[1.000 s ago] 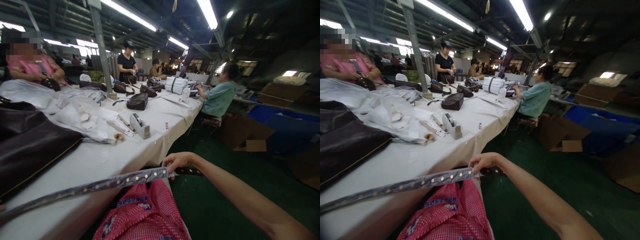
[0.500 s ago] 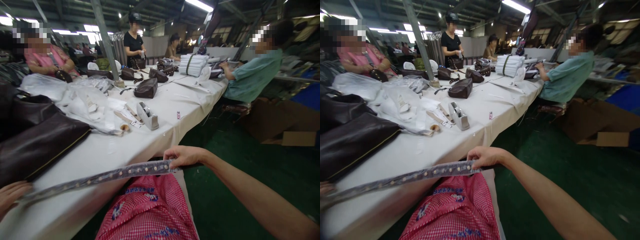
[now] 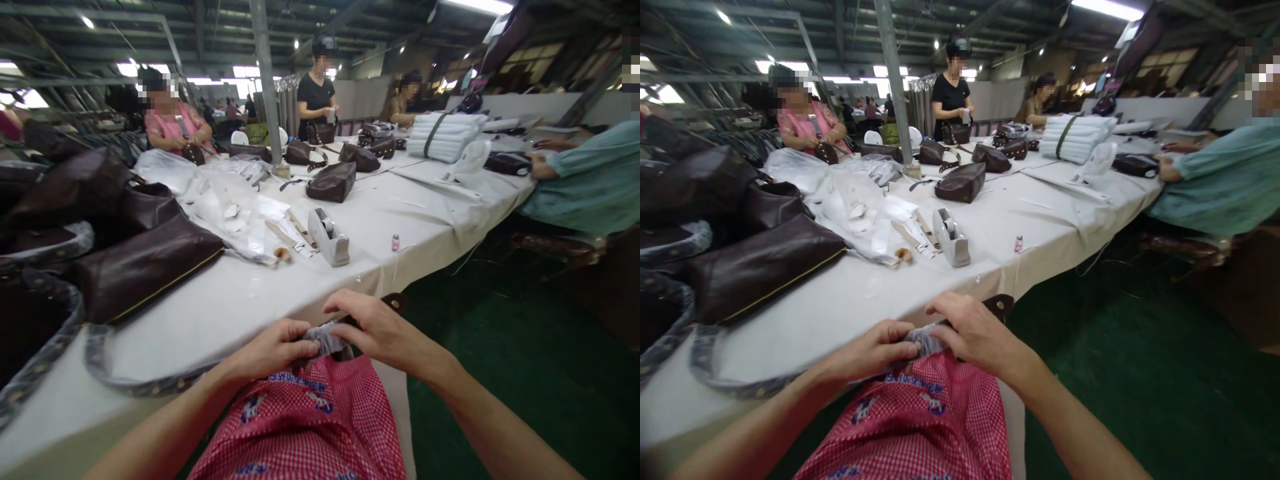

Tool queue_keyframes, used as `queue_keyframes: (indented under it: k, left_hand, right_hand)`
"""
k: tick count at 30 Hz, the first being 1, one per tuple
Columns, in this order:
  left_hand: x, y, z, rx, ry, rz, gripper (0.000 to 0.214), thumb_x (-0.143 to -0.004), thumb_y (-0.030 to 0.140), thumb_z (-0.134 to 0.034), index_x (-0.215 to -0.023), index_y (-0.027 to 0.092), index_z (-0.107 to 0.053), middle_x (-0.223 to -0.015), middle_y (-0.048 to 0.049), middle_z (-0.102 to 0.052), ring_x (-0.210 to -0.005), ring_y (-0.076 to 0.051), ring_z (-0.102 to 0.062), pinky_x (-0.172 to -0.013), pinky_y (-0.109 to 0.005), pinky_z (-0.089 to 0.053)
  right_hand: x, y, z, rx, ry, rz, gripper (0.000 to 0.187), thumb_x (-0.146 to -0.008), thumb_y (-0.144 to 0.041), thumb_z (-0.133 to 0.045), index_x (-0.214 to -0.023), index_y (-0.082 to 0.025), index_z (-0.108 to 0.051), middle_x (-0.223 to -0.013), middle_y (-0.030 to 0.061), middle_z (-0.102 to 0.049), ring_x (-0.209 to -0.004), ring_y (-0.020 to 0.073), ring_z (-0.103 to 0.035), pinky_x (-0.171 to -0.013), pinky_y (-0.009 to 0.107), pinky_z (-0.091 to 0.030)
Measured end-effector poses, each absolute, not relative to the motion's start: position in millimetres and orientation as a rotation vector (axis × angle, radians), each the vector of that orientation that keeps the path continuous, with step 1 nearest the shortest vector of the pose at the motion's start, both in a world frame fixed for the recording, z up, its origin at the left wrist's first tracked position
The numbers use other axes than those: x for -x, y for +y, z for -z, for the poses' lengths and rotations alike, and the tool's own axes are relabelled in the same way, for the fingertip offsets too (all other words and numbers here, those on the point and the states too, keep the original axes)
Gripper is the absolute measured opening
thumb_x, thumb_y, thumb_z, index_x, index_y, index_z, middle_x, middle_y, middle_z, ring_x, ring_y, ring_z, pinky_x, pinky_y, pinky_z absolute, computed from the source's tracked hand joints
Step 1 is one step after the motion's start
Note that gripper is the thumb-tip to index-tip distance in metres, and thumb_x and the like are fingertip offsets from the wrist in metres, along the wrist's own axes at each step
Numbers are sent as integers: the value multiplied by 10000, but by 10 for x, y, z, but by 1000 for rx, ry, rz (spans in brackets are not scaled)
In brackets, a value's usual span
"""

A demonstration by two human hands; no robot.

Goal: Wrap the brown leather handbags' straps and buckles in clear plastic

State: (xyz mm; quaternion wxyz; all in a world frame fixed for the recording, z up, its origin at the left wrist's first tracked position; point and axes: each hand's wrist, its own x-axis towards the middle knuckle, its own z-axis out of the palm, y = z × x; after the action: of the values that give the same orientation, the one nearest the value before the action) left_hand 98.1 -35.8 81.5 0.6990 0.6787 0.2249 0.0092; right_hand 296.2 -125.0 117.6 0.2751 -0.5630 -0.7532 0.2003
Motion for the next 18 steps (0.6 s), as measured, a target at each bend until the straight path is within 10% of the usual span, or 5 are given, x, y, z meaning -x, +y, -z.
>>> queue_keyframes:
  k: [5, 18]
  left_hand:
    - [-858, -335, -682, -1426, 575, -143, 333, -802, 457, -639, -826, 128, -595, -632, 39, -497, -545, -74, -390, -529, -203, -307]
    - [-895, -496, -575, -1564, 606, -249, 307, -843, 437, -570, -842, 132, -600, -652, 29, -483, -584, -95, -407, -564, -217, -347]
  right_hand:
    - [-2901, -1536, -853, 1569, -1614, -7, 157, -919, -227, -502, -867, -207, -649, -890, 66, -639, -846, 192, -602, -774, 326, -494]
    - [-2547, -1489, -380, 1698, -1598, 54, 163, -902, -152, -445, -799, -190, -566, -746, 25, -581, -667, 151, -571, -598, 262, -417]
